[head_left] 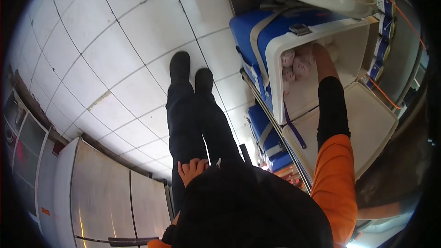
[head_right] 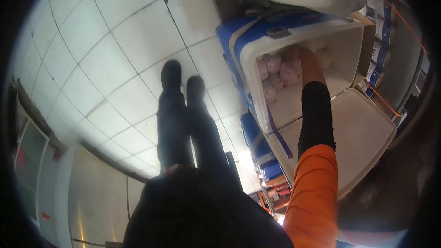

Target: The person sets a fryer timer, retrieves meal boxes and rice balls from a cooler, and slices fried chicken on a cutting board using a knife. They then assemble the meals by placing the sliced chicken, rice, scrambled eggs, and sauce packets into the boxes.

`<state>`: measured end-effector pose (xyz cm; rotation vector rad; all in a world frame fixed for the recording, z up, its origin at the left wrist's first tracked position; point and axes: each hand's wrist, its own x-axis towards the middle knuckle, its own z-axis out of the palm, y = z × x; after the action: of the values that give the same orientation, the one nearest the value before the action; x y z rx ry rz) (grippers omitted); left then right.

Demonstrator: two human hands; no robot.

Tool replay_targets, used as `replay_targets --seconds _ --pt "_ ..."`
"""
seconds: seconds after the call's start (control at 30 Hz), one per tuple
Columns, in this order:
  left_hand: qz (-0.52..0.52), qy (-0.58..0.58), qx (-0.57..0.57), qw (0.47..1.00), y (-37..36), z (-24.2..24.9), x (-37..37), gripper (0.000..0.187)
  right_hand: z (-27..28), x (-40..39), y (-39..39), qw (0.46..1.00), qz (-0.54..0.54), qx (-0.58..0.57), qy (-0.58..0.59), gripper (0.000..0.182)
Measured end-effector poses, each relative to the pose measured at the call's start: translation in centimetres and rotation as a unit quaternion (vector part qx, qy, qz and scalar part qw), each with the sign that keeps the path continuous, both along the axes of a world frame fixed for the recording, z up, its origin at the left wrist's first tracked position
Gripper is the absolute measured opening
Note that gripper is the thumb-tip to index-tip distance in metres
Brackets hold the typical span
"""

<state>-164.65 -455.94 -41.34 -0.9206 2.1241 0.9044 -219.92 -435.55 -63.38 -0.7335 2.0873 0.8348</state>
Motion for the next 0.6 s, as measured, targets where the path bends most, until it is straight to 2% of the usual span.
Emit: replay_targets --seconds 0.23,0.33,0.4,0.47,0.5,0.53,0.57,0.6 --pt "0.001 0.038 -0.048 0.998 -1.4 1.1 -1.8 0.016 0.9 2.0 1.0 0.986 -0.098 -0.098 0.091 0.06" --pt "0.02 0.088 -0.054 0.994 -0.6 0.1 0.0 0.016 2.8 4.2 2.6 0.928 -0.202 -0.252 0.185 0.06" --pt "0.014 0.104 -0.064 0.992 -1.1 0.4 -0.6 0.018 4.6 6.7 4.1 0.841 -0.301 -0.377 0.243 0.06" --pt "-0.014 0.132 -0.07 0.989 -2.1 -0.4 -0.4 0.019 4.8 9.7 5.9 0.719 -0.423 -0.501 0.23 0.061" --pt "-0.02 0.091 -0.01 0.996 -3.2 0.1 -1.0 0.023 3.8 11.8 7.6 0.617 -0.501 -0.578 0.187 0.061" --pt "-0.043 0.104 -0.043 0.993 -3.6 0.7 -0.9 0.024 2.5 14.0 9.5 0.508 -0.552 -0.648 0.132 0.061" --pt "-0.063 0.127 -0.083 0.986 -4.0 0.4 -1.2 0.025 4.1 15.8 6.2 0.422 -0.583 -0.674 0.169 0.063" --pt "-0.083 0.148 -0.123 0.978 -4.3 0.1 -1.0 0.026 9.3 18.8 2.1 0.57 -0.529 -0.584 0.233 0.064"
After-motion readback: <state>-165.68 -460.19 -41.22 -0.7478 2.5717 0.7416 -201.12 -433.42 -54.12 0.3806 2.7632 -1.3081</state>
